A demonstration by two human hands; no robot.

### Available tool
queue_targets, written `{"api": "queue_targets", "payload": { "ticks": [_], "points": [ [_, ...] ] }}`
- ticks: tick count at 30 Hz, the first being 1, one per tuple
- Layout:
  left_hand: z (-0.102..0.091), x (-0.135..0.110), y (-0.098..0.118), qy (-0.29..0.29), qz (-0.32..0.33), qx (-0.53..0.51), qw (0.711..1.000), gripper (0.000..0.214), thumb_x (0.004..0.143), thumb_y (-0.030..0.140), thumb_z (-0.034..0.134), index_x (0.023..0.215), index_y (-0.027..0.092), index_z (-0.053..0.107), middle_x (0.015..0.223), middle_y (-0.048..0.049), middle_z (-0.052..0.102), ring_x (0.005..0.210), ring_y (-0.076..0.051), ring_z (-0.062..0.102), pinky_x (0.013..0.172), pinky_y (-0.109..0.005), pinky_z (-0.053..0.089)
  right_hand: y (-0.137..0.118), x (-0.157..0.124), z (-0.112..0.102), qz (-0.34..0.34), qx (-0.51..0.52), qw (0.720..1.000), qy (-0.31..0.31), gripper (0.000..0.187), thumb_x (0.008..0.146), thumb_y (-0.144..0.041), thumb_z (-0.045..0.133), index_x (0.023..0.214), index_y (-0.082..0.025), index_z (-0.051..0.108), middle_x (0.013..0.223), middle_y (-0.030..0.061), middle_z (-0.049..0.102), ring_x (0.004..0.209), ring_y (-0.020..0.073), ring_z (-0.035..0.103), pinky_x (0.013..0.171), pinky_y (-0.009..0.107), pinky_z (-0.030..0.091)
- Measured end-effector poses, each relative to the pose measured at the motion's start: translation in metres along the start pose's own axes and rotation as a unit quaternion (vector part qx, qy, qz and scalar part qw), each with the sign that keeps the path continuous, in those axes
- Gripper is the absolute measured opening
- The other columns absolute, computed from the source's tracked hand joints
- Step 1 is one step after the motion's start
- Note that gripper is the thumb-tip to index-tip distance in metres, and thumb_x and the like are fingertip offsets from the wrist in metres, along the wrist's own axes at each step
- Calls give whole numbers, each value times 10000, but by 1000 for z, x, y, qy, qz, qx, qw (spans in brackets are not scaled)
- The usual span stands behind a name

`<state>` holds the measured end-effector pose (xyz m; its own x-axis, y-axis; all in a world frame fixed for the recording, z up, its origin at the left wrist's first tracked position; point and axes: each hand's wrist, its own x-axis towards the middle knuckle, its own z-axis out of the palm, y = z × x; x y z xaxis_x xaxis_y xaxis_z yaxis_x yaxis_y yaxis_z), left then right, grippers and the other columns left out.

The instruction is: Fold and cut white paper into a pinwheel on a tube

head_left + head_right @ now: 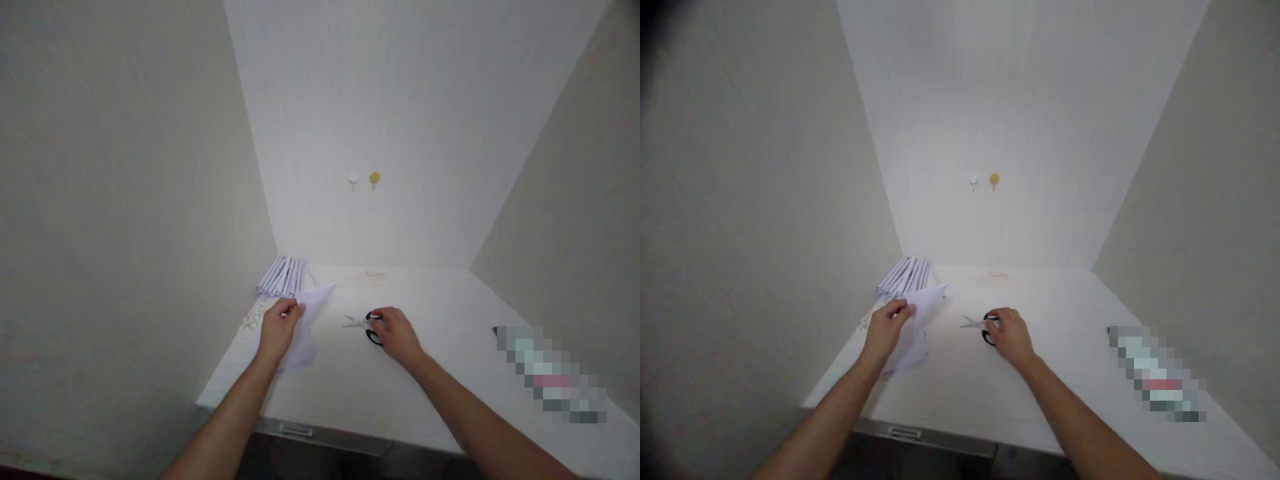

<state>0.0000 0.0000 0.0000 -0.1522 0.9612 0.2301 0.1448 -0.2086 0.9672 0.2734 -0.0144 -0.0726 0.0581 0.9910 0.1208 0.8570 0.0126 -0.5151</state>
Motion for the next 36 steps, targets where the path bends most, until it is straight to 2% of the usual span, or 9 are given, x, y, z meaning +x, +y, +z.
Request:
{"api": "queue_targets", "payload": {
  "ticks": [6, 13, 18, 21, 24, 26, 29, 31, 36],
  "points": [
    [40, 37, 33, -67, 29, -56, 996, 173, 711, 355, 700, 675, 186, 686, 661, 24, 604, 681, -154, 543, 688, -275, 418, 14, 16, -17, -11, -8, 998, -61, 329, 739, -266, 721, 1045, -150, 765, 1112, 132, 736, 1046, 285, 653, 918, 333, 468],
    [99, 59, 78, -141, 38, -221, 964, 149, 715, 292, 743, 797, 168, 736, 726, 5, 695, 676, -131, 585, 666, -244, 447, 14, 22, -23, 5, -31, 996, -85, 299, 660, -180, 718, 954, -160, 764, 1013, 121, 741, 948, 271, 666, 797, 311, 464],
    [111, 60, 78, -158, 67, -261, 950, 139, 728, 276, 758, 807, 162, 747, 714, 4, 707, 692, -130, 605, 672, -234, 459, 16, 22, -15, 11, -31, 996, -87, 181, 649, -168, 727, 829, -164, 741, 881, 103, 730, 808, 254, 654, 668, 303, 413],
    [111, 61, 76, -150, 74, -261, 951, 137, 742, 273, 755, 823, 162, 750, 743, -1, 723, 689, -126, 605, 661, -230, 460, 13, 26, -22, -1, -2, 996, -85, 165, 652, -166, 749, 816, -174, 726, 849, 76, 722, 770, 225, 636, 651, 294, 407],
    [109, 64, 77, -133, 77, -256, 954, 153, 742, 273, 760, 848, 163, 752, 788, -9, 740, 679, -127, 605, 651, -238, 467, -4, 38, -46, -20, 85, 995, -42, 191, 835, -337, 670, 966, -202, 705, 856, 37, 708, 736, 174, 622, 648, 275, 442],
    [108, 65, 78, -124, 84, -252, 956, 148, 739, 268, 762, 844, 165, 751, 797, -9, 743, 678, -129, 608, 648, -239, 471, -23, 47, -69, -45, 305, 949, 62, 269, 840, -425, 681, 968, -189, 690, 780, 22, 671, 702, 172, 606, 657, 294, 466],
    [107, 67, 78, -138, 98, -230, 958, 116, 745, 257, 754, 814, 164, 752, 753, -3, 733, 672, -127, 607, 639, -229, 467, -55, 57, -99, -88, 495, 857, 114, 320, 837, -457, 719, 1030, -203, 693, 706, -14, 649, 634, 150, 591, 647, 294, 471],
    [107, 69, 77, -161, 102, -210, 959, 104, 754, 257, 748, 802, 165, 752, 727, 0, 724, 652, -122, 597, 621, -224, 458, -68, 61, -109, -107, 549, 820, 121, 232, 833, -422, 749, 899, -204, 703, 669, -19, 647, 600, 135, 581, 606, 274, 459],
    [111, 71, 74, -186, 101, -198, 957, 129, 792, 288, 734, 847, 173, 755, 740, 1, 717, 665, -131, 610, 614, -227, 464, -72, 67, -110, -103, 605, 777, 139, 253, 832, -334, 782, 669, -186, 656, 605, -22, 636, 576, 106, 551, 592, 236, 458]
  ]
}}
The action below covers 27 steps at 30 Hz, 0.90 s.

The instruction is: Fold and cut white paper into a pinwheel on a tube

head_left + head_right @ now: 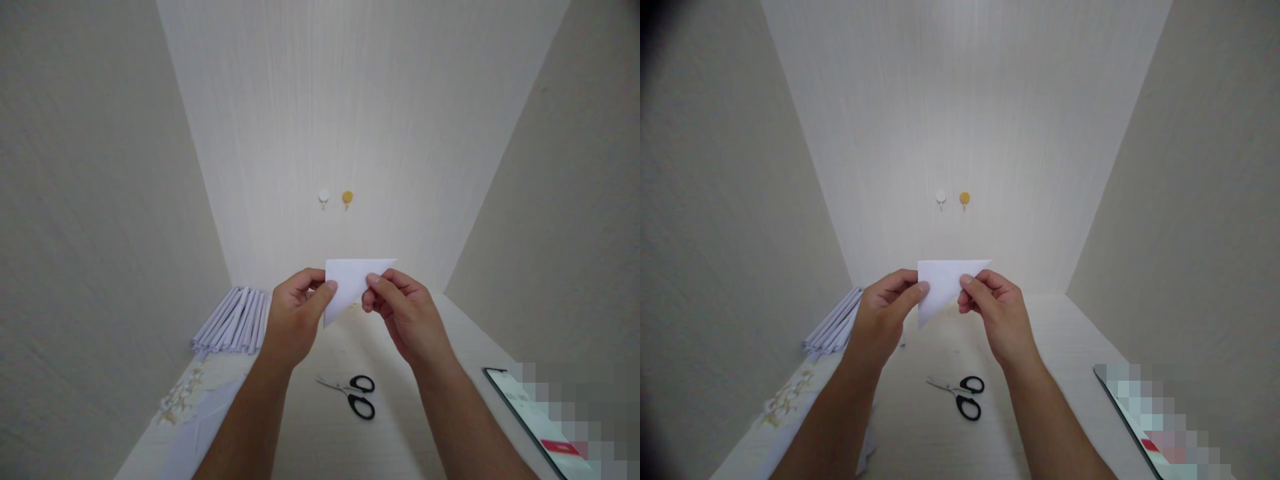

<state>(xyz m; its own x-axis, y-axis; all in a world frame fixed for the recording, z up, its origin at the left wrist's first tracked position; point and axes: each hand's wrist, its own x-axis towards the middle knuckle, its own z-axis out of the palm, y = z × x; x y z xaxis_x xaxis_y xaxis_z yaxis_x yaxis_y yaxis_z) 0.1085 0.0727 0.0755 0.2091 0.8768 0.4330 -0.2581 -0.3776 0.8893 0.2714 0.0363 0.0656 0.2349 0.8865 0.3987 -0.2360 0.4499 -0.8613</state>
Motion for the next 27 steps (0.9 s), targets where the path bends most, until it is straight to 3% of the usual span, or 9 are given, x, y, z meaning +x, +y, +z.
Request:
{"api": "queue_targets", "payload": {
  "ticks": [6, 9, 13, 18, 23, 27],
  "points": [
    [-4, 0, -1, -28, 15, 10, 999, 283, 934, 403, 598, 966, 183, 772, 901, -42, 723, 845, -174, 639, 744, -268, 516, -1, 2, -4, 44, 39, 998, -36, 264, 835, -329, 773, 667, -168, 650, 572, -7, 647, 546, 100, 543, 566, 218, 452],
    [-5, -1, -2, -40, -9, -18, 999, 310, 938, 424, 582, 1047, 194, 759, 1021, -68, 730, 889, -194, 654, 716, -277, 537, -4, 2, -4, 61, 74, 993, -63, 229, 858, -328, 740, 715, -168, 660, 605, 9, 685, 545, 118, 588, 573, 242, 489],
    [-4, -3, 0, -60, -29, -18, 998, 304, 875, 408, 650, 1071, 196, 742, 909, -61, 736, 760, -193, 674, 615, -276, 547, -5, 1, -4, 77, 84, 990, -84, 168, 861, -316, 700, 777, -173, 672, 699, 28, 724, 595, 152, 648, 591, 281, 532],
    [-2, -5, 4, -75, -14, 44, 996, 166, 818, 330, 706, 810, 165, 726, 630, -22, 672, 565, -146, 609, 523, -238, 488, -7, 0, -3, 86, 54, 991, -88, 176, 784, -357, 698, 837, -194, 659, 769, 37, 706, 699, 203, 667, 571, 303, 563],
    [-2, -8, 2, -42, 11, 111, 993, 137, 829, 297, 713, 879, 174, 746, 735, -25, 701, 643, -152, 607, 558, -237, 475, -6, -1, -6, 75, 31, 993, -89, 417, 850, -590, 610, 910, -185, 688, 825, 74, 710, 695, 216, 665, 525, 307, 574],
    [-4, -10, 2, -29, 34, 154, 987, 142, 839, 304, 708, 896, 184, 756, 749, -15, 697, 652, -154, 599, 541, -228, 444, -7, -1, -9, 64, -28, 996, -50, 264, 789, -425, 781, 845, -176, 713, 779, 32, 717, 661, 158, 646, 567, 251, 540]
  ]
}}
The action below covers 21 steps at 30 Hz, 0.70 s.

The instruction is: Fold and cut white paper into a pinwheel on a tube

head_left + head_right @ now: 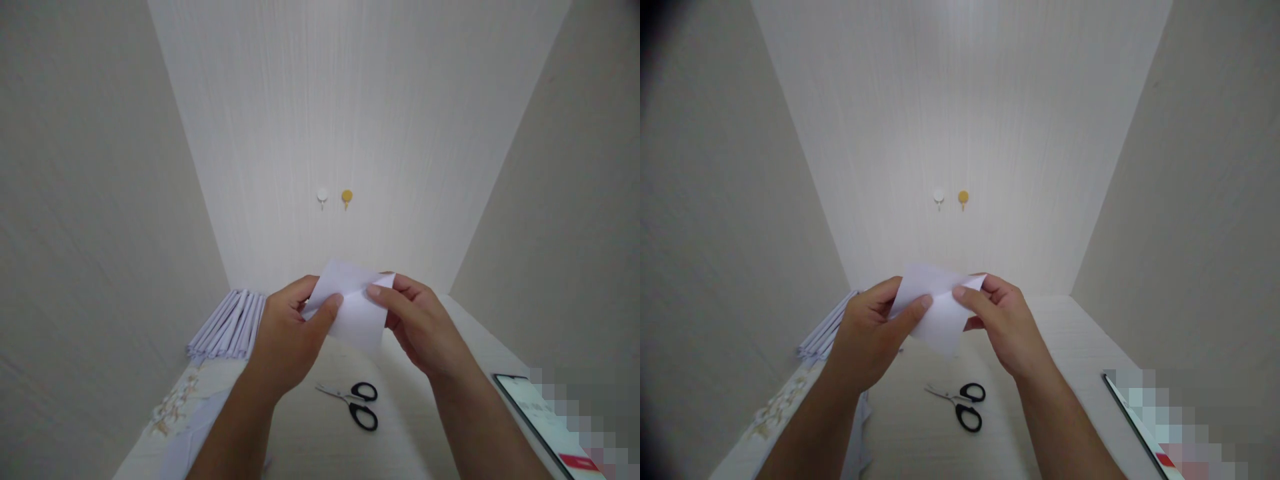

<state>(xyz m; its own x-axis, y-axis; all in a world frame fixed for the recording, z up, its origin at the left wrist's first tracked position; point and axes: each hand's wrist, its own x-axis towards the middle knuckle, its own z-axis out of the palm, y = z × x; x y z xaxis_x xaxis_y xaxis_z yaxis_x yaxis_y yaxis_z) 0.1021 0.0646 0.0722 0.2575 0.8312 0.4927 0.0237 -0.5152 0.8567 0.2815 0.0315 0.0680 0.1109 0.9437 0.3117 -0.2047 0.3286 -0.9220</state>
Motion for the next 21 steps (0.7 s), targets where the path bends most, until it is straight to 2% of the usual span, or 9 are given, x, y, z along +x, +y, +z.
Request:
{"api": "queue_targets", "payload": {
  "ticks": [4, 8, 14, 16, 18, 21],
  "points": [
    [-2, 1, -1, 1, -17, 14, 1000, 189, 836, 358, 708, 812, 177, 755, 670, -7, 661, 592, -148, 561, 491, -227, 396, -2, -1, -1, -33, -62, 997, 17, 230, 753, -380, 814, 815, -170, 744, 732, 29, 727, 638, 150, 638, 595, 264, 524],
    [-3, 2, -1, -4, -24, 46, 999, 211, 837, 372, 699, 757, 188, 765, 662, -15, 678, 588, -163, 572, 498, -244, 388, -2, -5, 3, -84, -137, 985, 61, 205, 767, -386, 801, 803, -190, 751, 716, 28, 732, 624, 160, 639, 564, 266, 516],
    [-1, 1, -3, 30, 23, 129, 991, 221, 862, 388, 672, 772, 198, 740, 727, -28, 706, 659, -188, 616, 581, -278, 423, 1, -12, 12, -168, -272, 937, 138, 140, 796, -355, 775, 814, -220, 744, 721, 20, 715, 642, 173, 646, 521, 255, 505],
    [2, 1, -3, 50, 61, 166, 983, 231, 871, 370, 662, 738, 190, 718, 714, -27, 677, 653, -179, 593, 589, -281, 406, 3, -12, 15, -186, -262, 935, 150, 165, 762, -333, 800, 867, -224, 734, 762, 22, 724, 665, 182, 656, 541, 267, 522],
    [5, 1, -3, 67, 95, 197, 973, 254, 876, 354, 657, 688, 185, 679, 677, -17, 631, 631, -164, 554, 584, -279, 382, 4, -11, 17, -180, -222, 947, 143, 221, 724, -313, 825, 887, -215, 712, 778, 21, 730, 668, 183, 663, 560, 276, 535],
    [9, 0, -3, 73, 113, 210, 968, 303, 885, 355, 650, 636, 186, 613, 624, 4, 573, 596, -146, 515, 569, -272, 358, 5, -10, 19, -153, -211, 956, 134, 186, 728, -308, 815, 816, -198, 693, 701, 6, 703, 609, 170, 641, 521, 261, 507]
  ]
}}
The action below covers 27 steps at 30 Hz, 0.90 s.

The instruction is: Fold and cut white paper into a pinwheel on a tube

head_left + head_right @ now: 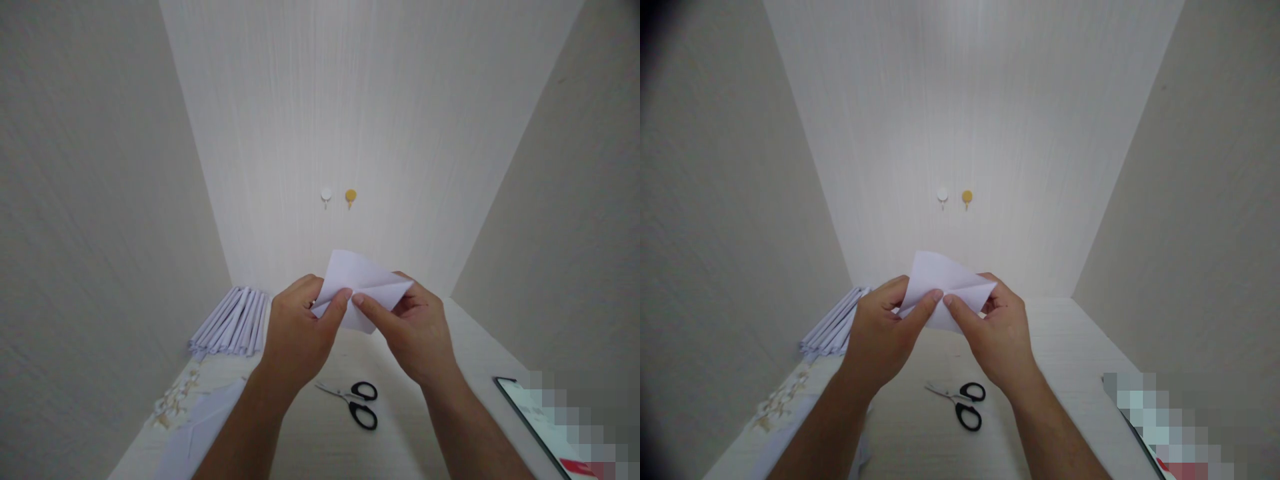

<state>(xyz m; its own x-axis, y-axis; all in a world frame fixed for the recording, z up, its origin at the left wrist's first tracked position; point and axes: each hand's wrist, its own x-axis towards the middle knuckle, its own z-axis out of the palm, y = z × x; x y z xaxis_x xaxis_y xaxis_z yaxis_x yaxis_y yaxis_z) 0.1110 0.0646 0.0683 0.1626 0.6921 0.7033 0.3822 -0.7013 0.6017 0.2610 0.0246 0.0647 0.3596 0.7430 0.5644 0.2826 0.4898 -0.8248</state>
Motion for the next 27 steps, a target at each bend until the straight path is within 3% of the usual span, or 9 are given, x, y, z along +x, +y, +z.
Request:
{"api": "queue_targets", "payload": {
  "ticks": [4, 11, 15, 19, 23, 27],
  "points": [
    [2, -1, 1, -2, -25, -17, 1000, 290, 875, 383, 661, 657, 192, 641, 629, 2, 608, 592, -147, 536, 552, -263, 376, 0, -1, 0, -44, -82, 995, 44, 130, 769, -291, 774, 759, -212, 670, 643, -16, 642, 581, 158, 590, 497, 253, 450],
    [2, -2, 6, -19, -167, -156, 973, 142, 753, 340, 762, 800, 206, 752, 659, 9, 686, 435, -108, 518, 380, -210, 324, 5, -3, 1, -156, -158, 968, 119, 96, 819, -197, 685, 774, -239, 611, 722, -20, 624, 663, 162, 590, 643, 295, 501],
    [4, -4, 8, 5, -133, -181, 974, 145, 756, 323, 767, 835, 202, 760, 765, -21, 736, 585, -147, 633, 467, -208, 448, 9, -6, 5, -203, -159, 959, 119, 127, 828, -168, 647, 793, -243, 551, 739, -25, 586, 665, 153, 577, 642, 288, 497],
    [7, -7, 9, 34, -95, -196, 975, 163, 746, 305, 794, 865, 200, 757, 767, -18, 735, 652, -153, 654, 544, -212, 499, 10, -8, 7, -169, -136, 964, 152, 183, 818, -151, 631, 822, -252, 478, 731, -46, 514, 625, 137, 534, 595, 273, 465],
    [12, -7, 9, 31, -126, -269, 954, 238, 717, 286, 827, 917, 191, 739, 799, -22, 742, 667, -145, 671, 602, -220, 540, 5, -8, 7, -87, -78, 976, 183, 264, 770, -176, 664, 914, -261, 460, 770, -41, 528, 608, 139, 539, 525, 252, 448],
    [13, -5, 8, 56, -156, -325, 931, 222, 713, 278, 830, 886, 180, 730, 703, 0, 706, 622, -131, 660, 554, -198, 521, -5, -9, 6, -49, 17, 990, 130, 485, 772, -185, 662, 1198, -288, 454, 897, 2, 587, 624, 155, 586, 515, 259, 481]
  ]
}}
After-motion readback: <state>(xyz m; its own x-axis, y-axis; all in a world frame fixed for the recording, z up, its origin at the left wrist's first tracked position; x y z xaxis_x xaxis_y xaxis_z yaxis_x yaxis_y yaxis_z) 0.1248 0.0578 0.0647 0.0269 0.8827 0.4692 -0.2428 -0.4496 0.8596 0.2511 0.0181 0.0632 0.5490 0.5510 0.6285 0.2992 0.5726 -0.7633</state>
